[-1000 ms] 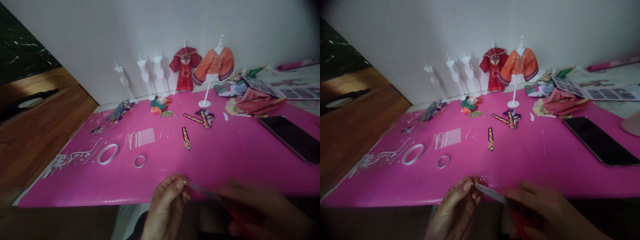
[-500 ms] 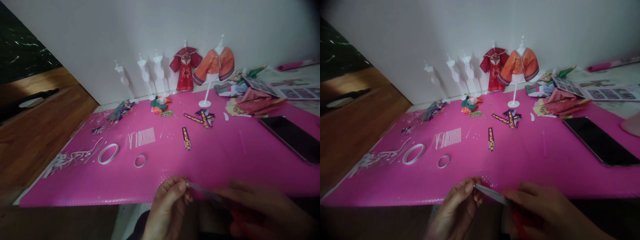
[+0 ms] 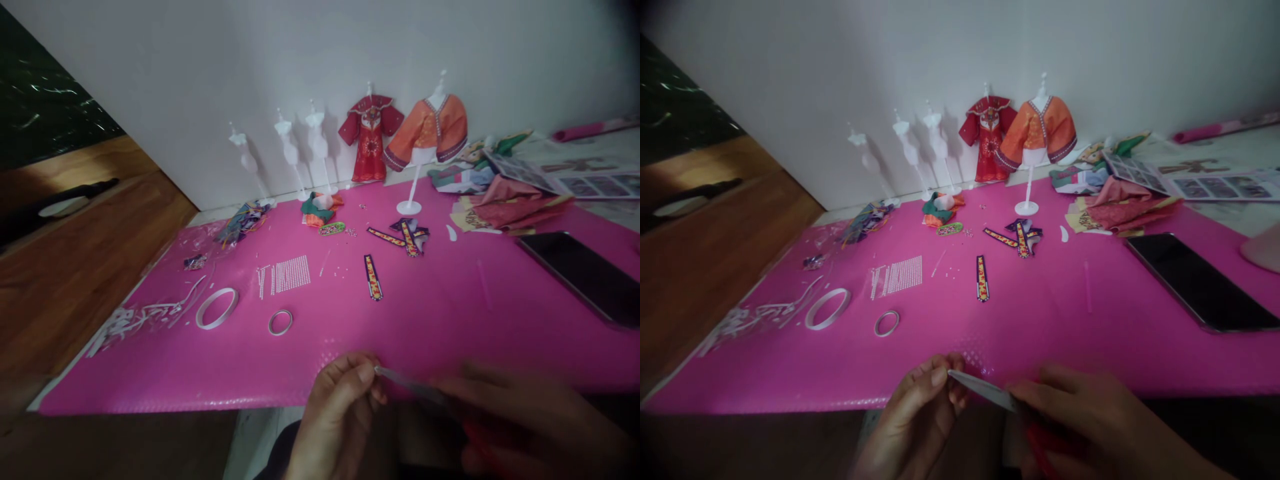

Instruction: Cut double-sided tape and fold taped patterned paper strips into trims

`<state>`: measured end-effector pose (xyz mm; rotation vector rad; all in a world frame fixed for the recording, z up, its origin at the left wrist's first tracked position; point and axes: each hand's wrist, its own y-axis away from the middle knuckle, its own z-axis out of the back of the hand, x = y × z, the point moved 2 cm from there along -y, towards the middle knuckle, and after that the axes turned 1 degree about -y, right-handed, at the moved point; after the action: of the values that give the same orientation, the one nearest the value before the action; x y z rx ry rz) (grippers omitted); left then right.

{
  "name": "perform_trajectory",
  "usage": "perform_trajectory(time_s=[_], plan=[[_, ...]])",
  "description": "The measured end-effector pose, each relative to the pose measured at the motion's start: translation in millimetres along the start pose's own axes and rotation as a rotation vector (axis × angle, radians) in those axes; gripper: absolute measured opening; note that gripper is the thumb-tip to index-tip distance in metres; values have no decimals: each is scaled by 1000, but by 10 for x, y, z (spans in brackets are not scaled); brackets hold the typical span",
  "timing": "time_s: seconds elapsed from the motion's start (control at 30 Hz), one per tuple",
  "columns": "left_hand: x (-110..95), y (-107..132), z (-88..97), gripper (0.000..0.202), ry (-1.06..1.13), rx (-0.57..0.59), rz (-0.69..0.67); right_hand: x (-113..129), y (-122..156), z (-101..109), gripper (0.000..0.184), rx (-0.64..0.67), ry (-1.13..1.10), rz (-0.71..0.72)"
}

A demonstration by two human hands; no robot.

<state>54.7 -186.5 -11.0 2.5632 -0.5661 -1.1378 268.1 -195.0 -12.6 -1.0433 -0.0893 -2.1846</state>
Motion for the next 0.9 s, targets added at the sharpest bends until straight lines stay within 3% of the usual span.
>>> perform_trajectory(time_s=[0.2, 0.6, 0.9], plan=[[-4, -1, -6, 20, -1, -11, -3, -16, 22, -2, 70, 71, -10, -28], [-6, -1, 3, 22, -14, -10, -13, 46, -11, -5, 66, -16, 8, 22], [0, 70, 58, 18, -248, -56, -215, 57, 11, 11, 66, -79, 70, 0]])
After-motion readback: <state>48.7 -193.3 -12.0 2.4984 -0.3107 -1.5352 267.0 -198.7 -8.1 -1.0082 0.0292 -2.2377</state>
